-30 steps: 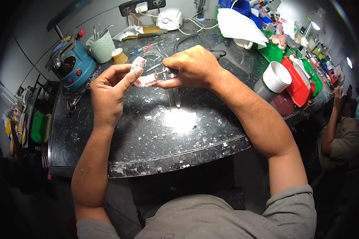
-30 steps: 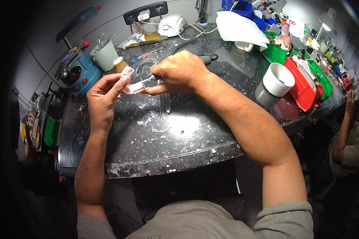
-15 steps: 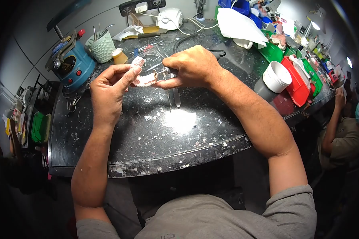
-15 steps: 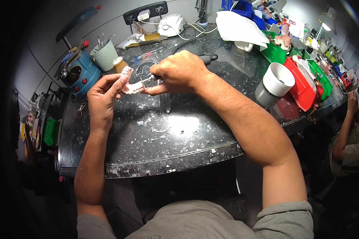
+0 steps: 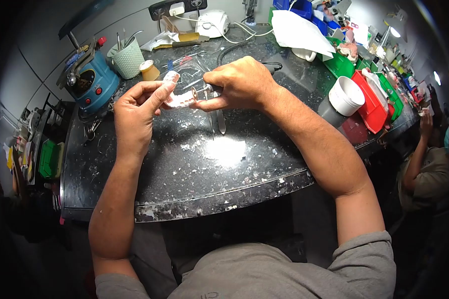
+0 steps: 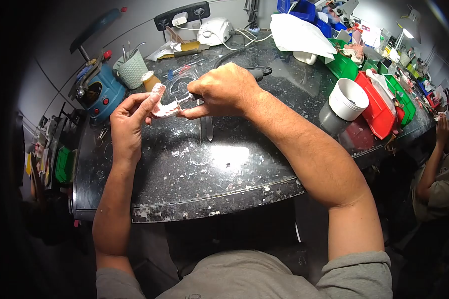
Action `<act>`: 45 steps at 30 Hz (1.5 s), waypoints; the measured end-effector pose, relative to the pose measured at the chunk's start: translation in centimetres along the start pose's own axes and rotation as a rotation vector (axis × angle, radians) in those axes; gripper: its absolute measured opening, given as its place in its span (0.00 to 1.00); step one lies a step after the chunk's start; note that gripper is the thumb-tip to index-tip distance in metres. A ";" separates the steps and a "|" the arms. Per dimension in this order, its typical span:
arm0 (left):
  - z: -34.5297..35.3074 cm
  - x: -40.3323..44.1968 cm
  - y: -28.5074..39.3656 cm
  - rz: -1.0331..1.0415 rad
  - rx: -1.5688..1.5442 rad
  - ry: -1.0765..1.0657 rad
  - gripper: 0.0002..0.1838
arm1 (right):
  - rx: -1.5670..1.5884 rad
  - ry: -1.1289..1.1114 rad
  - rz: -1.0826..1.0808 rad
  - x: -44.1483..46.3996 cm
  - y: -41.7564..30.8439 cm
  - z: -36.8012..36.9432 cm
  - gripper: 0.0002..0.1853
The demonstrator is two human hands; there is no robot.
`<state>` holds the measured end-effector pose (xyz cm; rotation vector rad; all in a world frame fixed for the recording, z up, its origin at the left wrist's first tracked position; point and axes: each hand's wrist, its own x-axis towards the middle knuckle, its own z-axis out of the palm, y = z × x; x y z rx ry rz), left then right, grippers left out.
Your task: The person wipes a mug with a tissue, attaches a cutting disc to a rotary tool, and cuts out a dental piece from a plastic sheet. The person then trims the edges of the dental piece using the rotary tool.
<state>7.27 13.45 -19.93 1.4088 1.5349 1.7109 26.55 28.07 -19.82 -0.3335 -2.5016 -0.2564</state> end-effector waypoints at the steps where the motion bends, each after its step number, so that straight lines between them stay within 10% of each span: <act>1: 0.0 0.0 0.0 -0.003 -0.009 -0.003 0.10 | 0.003 0.001 -0.002 0.0 0.0 0.0 0.34; 45: -0.8 0.5 -1.4 -0.603 -0.166 -0.229 0.23 | 0.229 0.233 -0.254 0.1 -0.9 -0.2 0.21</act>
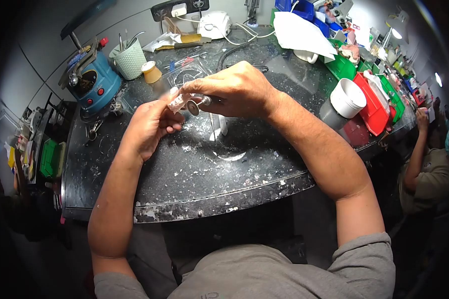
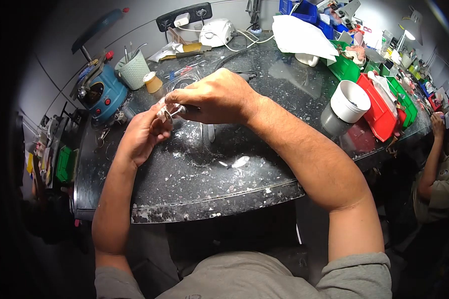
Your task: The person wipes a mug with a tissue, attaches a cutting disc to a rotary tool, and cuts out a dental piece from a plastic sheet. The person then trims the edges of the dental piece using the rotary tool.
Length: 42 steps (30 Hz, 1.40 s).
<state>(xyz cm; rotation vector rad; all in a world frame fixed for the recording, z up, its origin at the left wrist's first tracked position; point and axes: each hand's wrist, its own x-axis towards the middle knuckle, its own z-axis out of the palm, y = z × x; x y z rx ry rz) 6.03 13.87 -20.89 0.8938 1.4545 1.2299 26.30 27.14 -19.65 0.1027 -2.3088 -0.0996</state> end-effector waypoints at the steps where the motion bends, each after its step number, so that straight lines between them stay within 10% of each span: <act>1: 0.5 -0.3 0.7 -0.034 0.076 0.019 0.28 | 0.010 -0.005 0.030 -0.1 0.2 0.2 0.22; 4: 1.9 -0.3 0.1 0.553 0.169 0.137 0.25 | 0.026 0.028 0.074 -0.2 0.4 0.1 0.22; 15: 1.5 -0.9 0.0 0.998 0.583 0.232 0.15 | -0.115 0.080 0.236 0.0 0.6 -0.6 0.23; 42: 2.2 -2.0 1.2 1.223 0.900 0.324 0.19 | -0.271 0.024 0.154 -0.7 1.3 -0.4 0.23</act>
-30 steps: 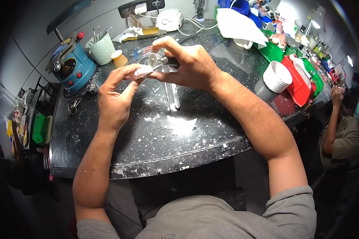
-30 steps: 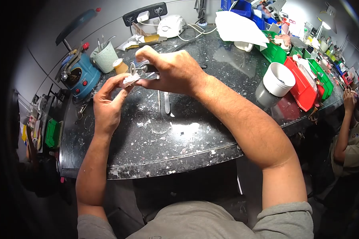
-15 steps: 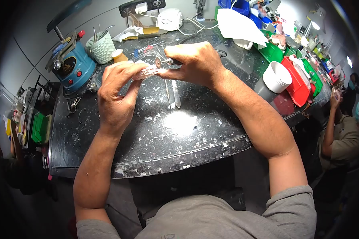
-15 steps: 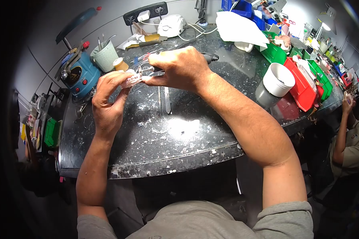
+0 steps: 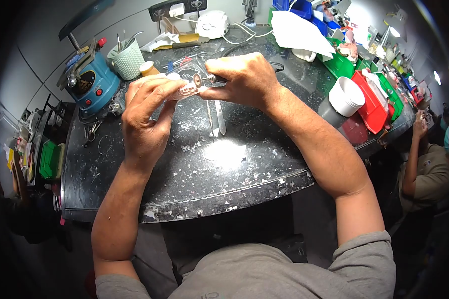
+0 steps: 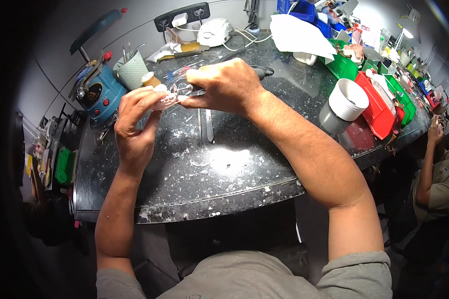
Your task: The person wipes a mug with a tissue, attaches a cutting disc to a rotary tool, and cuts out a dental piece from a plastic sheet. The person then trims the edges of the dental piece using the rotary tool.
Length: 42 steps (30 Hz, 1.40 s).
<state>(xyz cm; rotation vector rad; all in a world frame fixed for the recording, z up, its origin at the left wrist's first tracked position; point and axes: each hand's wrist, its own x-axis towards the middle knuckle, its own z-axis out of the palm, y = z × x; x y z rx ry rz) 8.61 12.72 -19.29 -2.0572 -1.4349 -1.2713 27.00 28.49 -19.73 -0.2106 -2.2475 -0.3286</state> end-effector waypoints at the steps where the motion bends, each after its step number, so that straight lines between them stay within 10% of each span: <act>1: 0.0 0.0 0.0 -0.002 0.001 0.001 0.19 | 0.000 0.005 0.001 0.0 0.0 0.0 0.23; 42: 0.0 -0.5 0.1 -0.181 -0.145 -0.047 0.18 | 0.020 0.011 -0.001 0.1 0.0 -0.1 0.25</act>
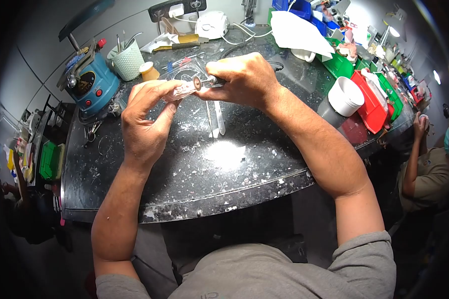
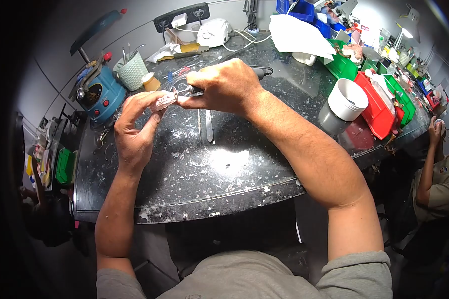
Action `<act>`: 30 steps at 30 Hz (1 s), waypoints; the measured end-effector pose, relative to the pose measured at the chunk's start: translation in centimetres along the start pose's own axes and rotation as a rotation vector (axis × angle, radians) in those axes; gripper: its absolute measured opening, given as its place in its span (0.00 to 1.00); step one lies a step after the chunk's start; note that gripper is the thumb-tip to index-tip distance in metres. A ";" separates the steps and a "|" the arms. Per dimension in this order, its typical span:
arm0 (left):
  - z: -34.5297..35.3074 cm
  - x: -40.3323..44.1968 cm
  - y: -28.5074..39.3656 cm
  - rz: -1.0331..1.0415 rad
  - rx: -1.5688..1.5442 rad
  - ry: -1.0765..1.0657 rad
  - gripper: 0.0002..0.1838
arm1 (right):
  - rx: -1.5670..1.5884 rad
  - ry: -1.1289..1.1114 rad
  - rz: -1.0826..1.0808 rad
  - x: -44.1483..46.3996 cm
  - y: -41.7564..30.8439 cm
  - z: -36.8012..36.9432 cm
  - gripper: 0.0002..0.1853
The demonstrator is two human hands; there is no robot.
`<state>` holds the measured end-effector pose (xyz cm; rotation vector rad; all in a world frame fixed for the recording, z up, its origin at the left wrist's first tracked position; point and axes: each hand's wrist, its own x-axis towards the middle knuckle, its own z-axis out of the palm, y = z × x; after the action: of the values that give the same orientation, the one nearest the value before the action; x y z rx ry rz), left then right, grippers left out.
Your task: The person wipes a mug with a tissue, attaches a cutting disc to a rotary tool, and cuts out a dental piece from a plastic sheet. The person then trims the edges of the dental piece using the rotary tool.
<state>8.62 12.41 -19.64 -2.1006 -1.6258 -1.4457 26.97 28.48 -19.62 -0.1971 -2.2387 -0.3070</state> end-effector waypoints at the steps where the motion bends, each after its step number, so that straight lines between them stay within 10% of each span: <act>1: 0.0 0.0 0.0 -0.004 -0.004 -0.003 0.18 | 0.002 0.010 -0.004 0.0 0.0 0.1 0.25; 30: -0.1 0.0 0.0 -0.052 -0.055 -0.022 0.17 | 0.022 0.021 -0.003 0.0 -0.1 -0.1 0.22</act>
<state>8.52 12.31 -19.61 -2.1252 -1.6799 -1.5056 26.98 28.39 -19.56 -0.1780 -2.2212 -0.2850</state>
